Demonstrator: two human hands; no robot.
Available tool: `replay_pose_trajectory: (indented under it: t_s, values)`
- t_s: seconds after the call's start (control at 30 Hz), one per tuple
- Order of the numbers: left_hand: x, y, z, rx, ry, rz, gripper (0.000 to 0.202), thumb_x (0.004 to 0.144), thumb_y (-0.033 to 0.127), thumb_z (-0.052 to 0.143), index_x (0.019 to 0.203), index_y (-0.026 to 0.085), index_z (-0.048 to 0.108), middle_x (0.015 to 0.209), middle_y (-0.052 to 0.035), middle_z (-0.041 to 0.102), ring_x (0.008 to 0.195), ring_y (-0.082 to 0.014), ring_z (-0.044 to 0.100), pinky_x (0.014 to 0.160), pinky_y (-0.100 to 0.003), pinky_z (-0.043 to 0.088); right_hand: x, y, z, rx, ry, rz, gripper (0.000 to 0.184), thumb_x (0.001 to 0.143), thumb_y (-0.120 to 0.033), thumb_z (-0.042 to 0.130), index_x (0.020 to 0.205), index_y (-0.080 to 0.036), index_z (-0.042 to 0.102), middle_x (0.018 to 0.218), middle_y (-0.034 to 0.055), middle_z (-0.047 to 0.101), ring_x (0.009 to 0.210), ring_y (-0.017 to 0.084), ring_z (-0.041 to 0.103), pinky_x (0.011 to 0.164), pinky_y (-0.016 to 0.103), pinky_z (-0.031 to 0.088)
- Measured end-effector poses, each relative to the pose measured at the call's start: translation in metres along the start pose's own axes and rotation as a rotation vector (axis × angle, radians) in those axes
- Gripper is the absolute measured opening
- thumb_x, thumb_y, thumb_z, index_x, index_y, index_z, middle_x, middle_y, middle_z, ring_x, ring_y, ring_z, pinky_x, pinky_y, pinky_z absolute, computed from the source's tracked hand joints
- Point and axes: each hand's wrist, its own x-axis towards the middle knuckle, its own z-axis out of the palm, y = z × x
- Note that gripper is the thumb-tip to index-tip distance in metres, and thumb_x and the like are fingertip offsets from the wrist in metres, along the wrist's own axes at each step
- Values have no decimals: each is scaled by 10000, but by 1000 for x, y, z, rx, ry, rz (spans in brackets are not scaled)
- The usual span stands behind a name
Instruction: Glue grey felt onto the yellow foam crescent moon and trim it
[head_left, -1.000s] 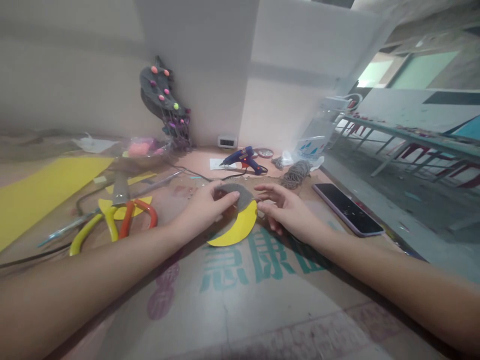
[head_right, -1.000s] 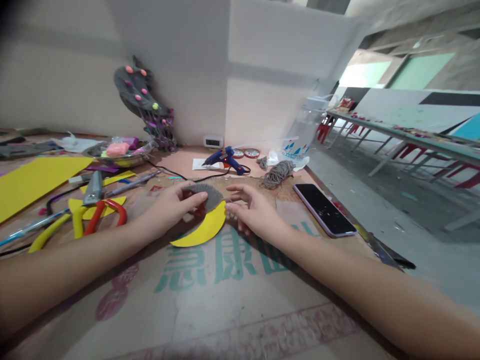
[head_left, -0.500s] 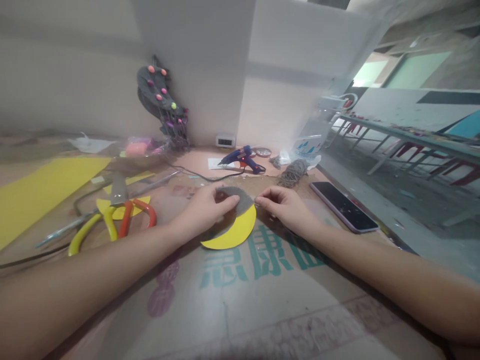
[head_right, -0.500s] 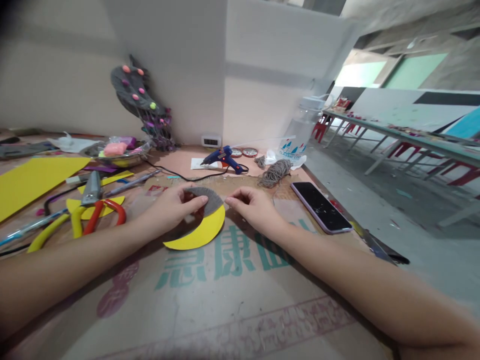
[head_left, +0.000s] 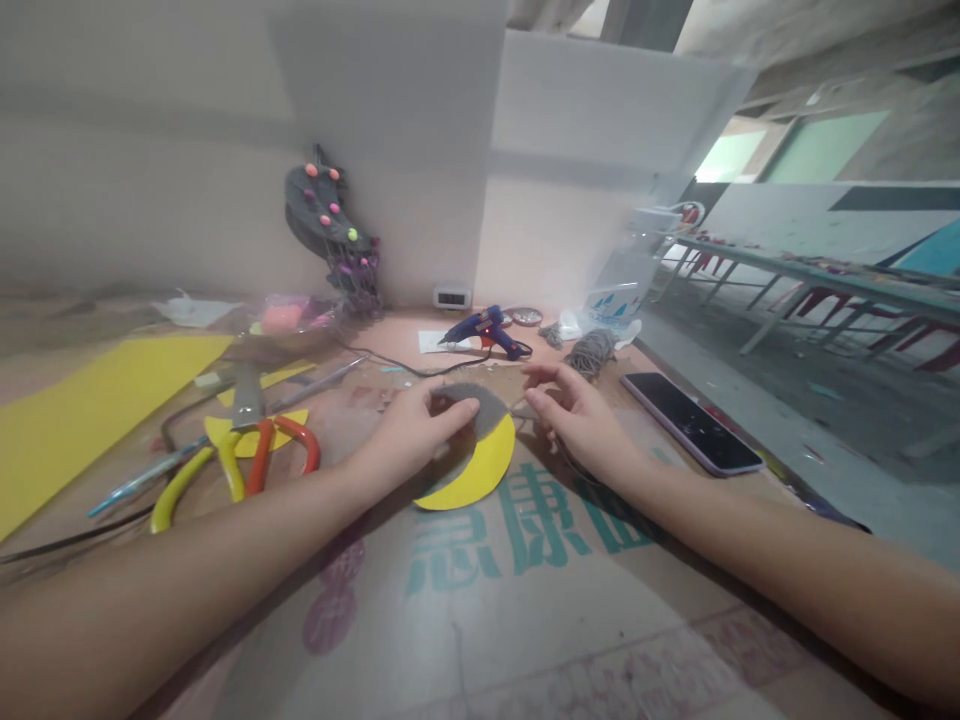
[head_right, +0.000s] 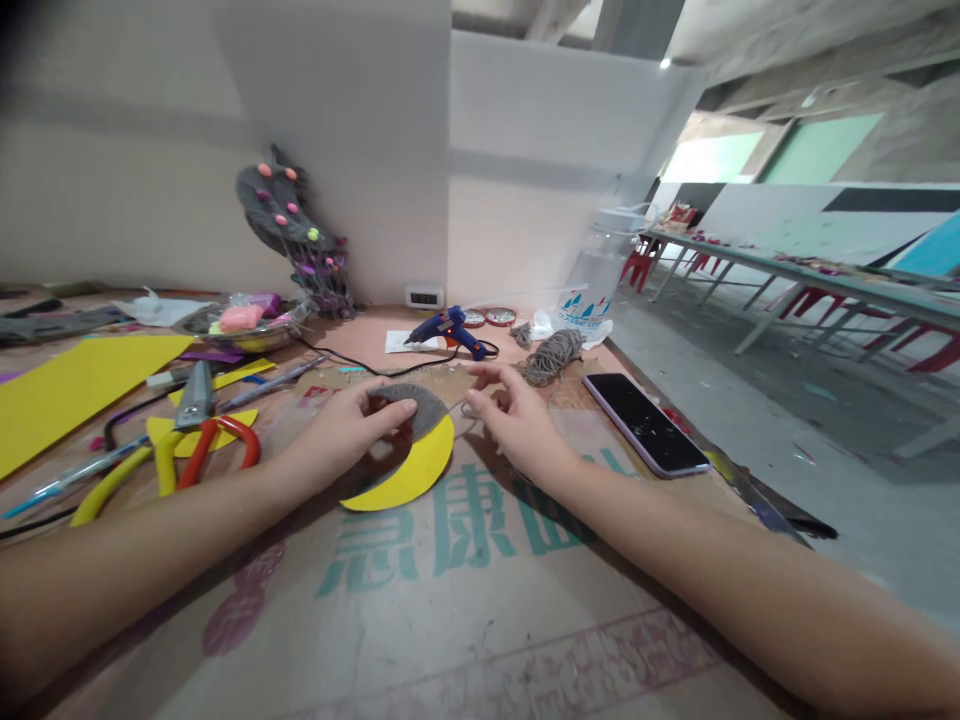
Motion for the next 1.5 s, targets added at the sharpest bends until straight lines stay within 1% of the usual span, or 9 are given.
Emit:
replay_pose_trajectory:
  t_s: [0.1, 0.2, 0.3, 0.4, 0.63, 0.8, 1.03, 1.3, 1.5]
  values:
    - [2, -2, -1, -45, 13, 4, 228, 797, 385, 629, 857, 167, 602, 720, -8, 667, 624, -149, 598, 610, -260, 462, -2, -3, -2, 5, 88, -60, 227, 844, -419, 594, 899, -204, 548, 723, -29, 517, 494, 78, 404, 460, 224, 354]
    - [4, -4, -1, -94, 22, 24, 232, 810, 386, 629, 872, 163, 607, 728, -5, 661, 640, -141, 598, 619, -251, 461, -6, -5, -2, -95, 28, -16, 286, 864, -449, 563, 737, -193, 550, 574, -42, 459, 484, 96, 418, 460, 231, 339]
    - [3, -4, -2, -127, 19, 38, 239, 816, 386, 632, 887, 158, 614, 725, -4, 652, 659, -142, 603, 635, -247, 464, -8, -4, 2, -170, -75, -27, 263, 858, -420, 575, 757, -182, 622, 605, -18, 543, 538, 115, 489, 498, 237, 374]
    - [2, -2, -2, -117, 7, 61, 260, 817, 403, 636, 903, 158, 631, 748, -15, 664, 678, -146, 607, 654, -249, 471, -9, -2, 5, -93, -195, -12, 217, 830, -385, 612, 834, -174, 664, 691, -3, 610, 584, 112, 522, 540, 236, 407]
    - [-3, 3, -2, 39, -89, -59, 392, 784, 531, 620, 652, 163, 655, 620, -30, 648, 532, -134, 548, 488, -235, 394, -11, -1, 8, 167, -297, 169, 290, 800, -454, 652, 818, -166, 615, 559, -54, 494, 449, 64, 407, 411, 192, 316]
    - [-3, 1, -3, 113, -109, -35, 406, 781, 539, 613, 677, 153, 683, 636, -41, 667, 557, -151, 568, 503, -238, 406, -10, 0, 9, 170, -296, 167, 291, 785, -448, 666, 805, -162, 612, 568, -54, 495, 451, 53, 401, 406, 180, 310]
    - [-4, 0, -2, 97, -146, 4, 332, 806, 468, 605, 872, 166, 727, 807, -48, 726, 689, -181, 625, 597, -253, 451, -11, 0, 8, 230, -292, 212, 305, 769, -456, 684, 785, -166, 589, 530, -69, 462, 436, 51, 395, 398, 176, 298]
    - [-10, 7, 0, 27, -125, 20, 255, 802, 413, 613, 874, 194, 722, 667, -20, 683, 609, -178, 594, 519, -243, 418, -11, 0, 9, 313, -259, 232, 328, 731, -456, 726, 786, -180, 558, 522, -78, 465, 422, 51, 393, 391, 172, 294]
    - [-8, 3, -1, 67, -137, 41, 257, 815, 417, 610, 861, 184, 707, 729, -21, 694, 621, -163, 590, 537, -241, 427, -11, -4, 10, 298, -231, 213, 327, 757, -476, 698, 750, -183, 552, 486, -81, 438, 404, 54, 363, 384, 175, 278]
